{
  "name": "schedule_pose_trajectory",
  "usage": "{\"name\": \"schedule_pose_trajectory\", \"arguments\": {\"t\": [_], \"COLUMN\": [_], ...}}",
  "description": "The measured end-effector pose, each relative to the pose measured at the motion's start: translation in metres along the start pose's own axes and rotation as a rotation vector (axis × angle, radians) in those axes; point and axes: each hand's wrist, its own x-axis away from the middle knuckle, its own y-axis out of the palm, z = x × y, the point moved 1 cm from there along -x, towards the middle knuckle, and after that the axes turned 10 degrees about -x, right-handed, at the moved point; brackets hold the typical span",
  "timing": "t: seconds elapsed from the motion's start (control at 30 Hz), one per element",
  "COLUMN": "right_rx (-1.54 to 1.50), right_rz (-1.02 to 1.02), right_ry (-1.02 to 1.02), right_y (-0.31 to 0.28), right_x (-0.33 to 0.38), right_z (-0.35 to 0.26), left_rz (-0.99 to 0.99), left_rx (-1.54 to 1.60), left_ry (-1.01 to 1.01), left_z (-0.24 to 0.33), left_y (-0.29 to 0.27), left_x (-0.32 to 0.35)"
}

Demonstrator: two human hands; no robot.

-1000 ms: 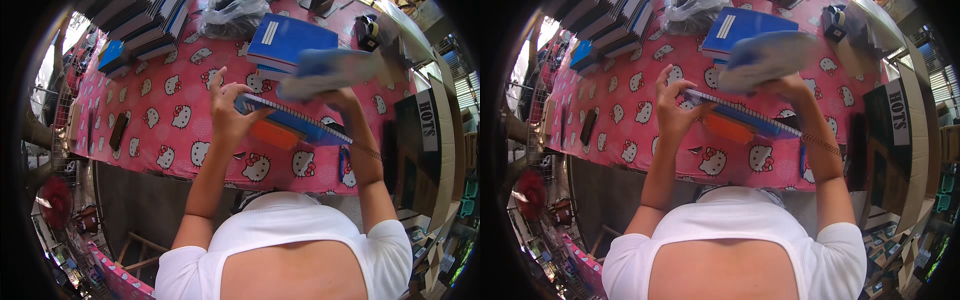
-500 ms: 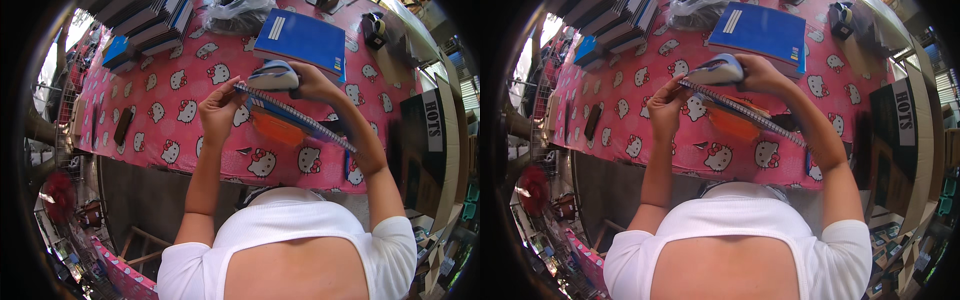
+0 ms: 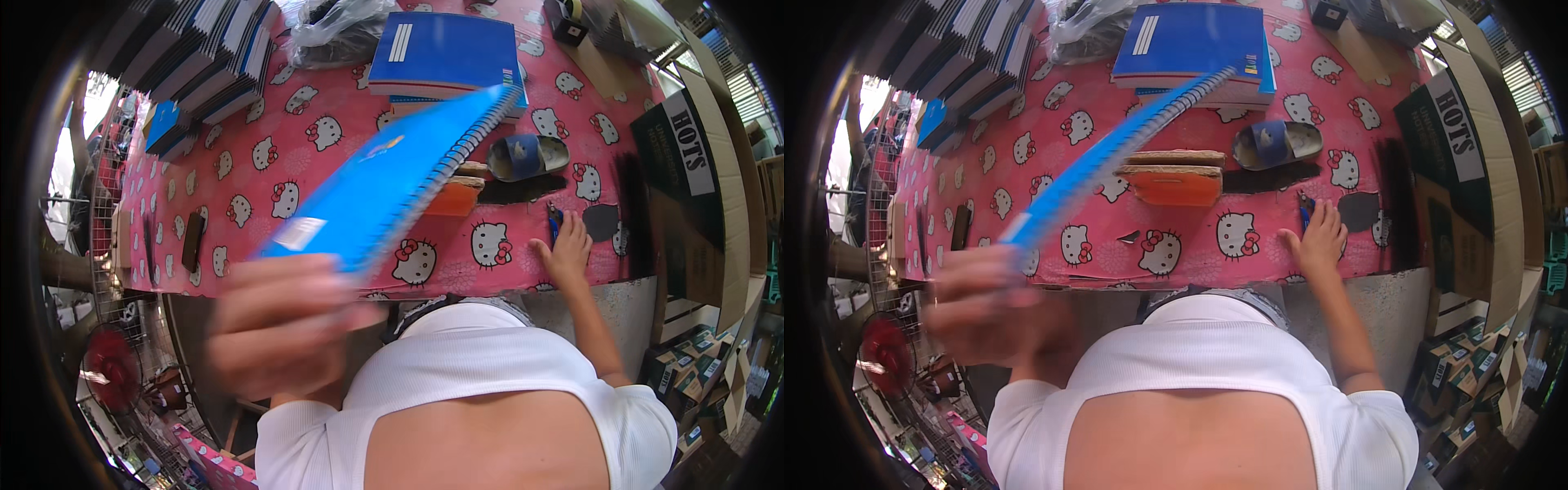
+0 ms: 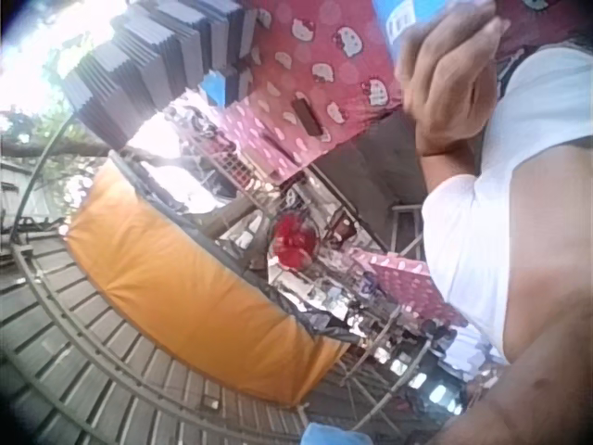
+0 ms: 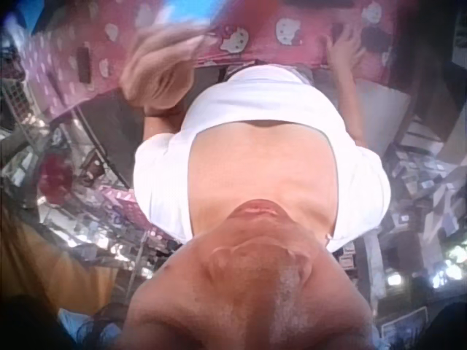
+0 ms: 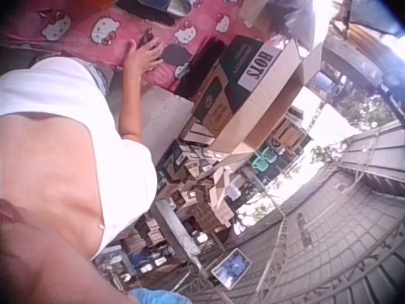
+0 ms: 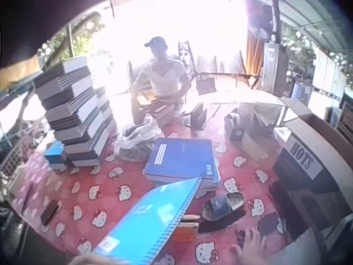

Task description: The person organizes and stacks notebooks by hand on a table, trims their spiral edges with a blue tool, and places the completed stacks into a cardboard box.

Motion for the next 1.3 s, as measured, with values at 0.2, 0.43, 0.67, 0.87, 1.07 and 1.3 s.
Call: {"name": "schedule_pose_trajectory", "arguments": {"t": [0.2, 0.43, 0.67, 0.87, 1.07, 1.3], "right_rx": [-0.878, -0.911, -1.433, -0.885, -0.654, -0.448], "right_rz": [-0.424, -0.142, -0.679, -0.273, 0.089, 0.1], "right_ry": [0.073, -0.446, -0.053, -0.112, -0.431, -0.876], "right_y": [-0.078, -0.144, -0.12, -0.05, -0.06, -0.017], "right_x": [-0.001, -0.014, -0.022, -0.019, -0.088, -0.284], "right_z": [-0.063, -0.144, -0.135, -0.074, -0.083, -0.255], "left_rz": [-0.274, -0.236, -0.2, 0.374, 0.975, 0.159], "left_rx": [-0.135, -0.151, -0.153, -0.233, -0.047, -0.879], "left_ry": [-0.404, -0.326, -0.245, -0.506, -1.083, -0.733], "left_z": [-0.033, -0.033, -0.034, -0.096, -0.189, -0.178], "left_y": [0.057, 0.06, 0.055, -0.019, -0.144, -0.049], "left_x": [0.103, 0.107, 0.1, 0.088, 0.207, 0.124]}}
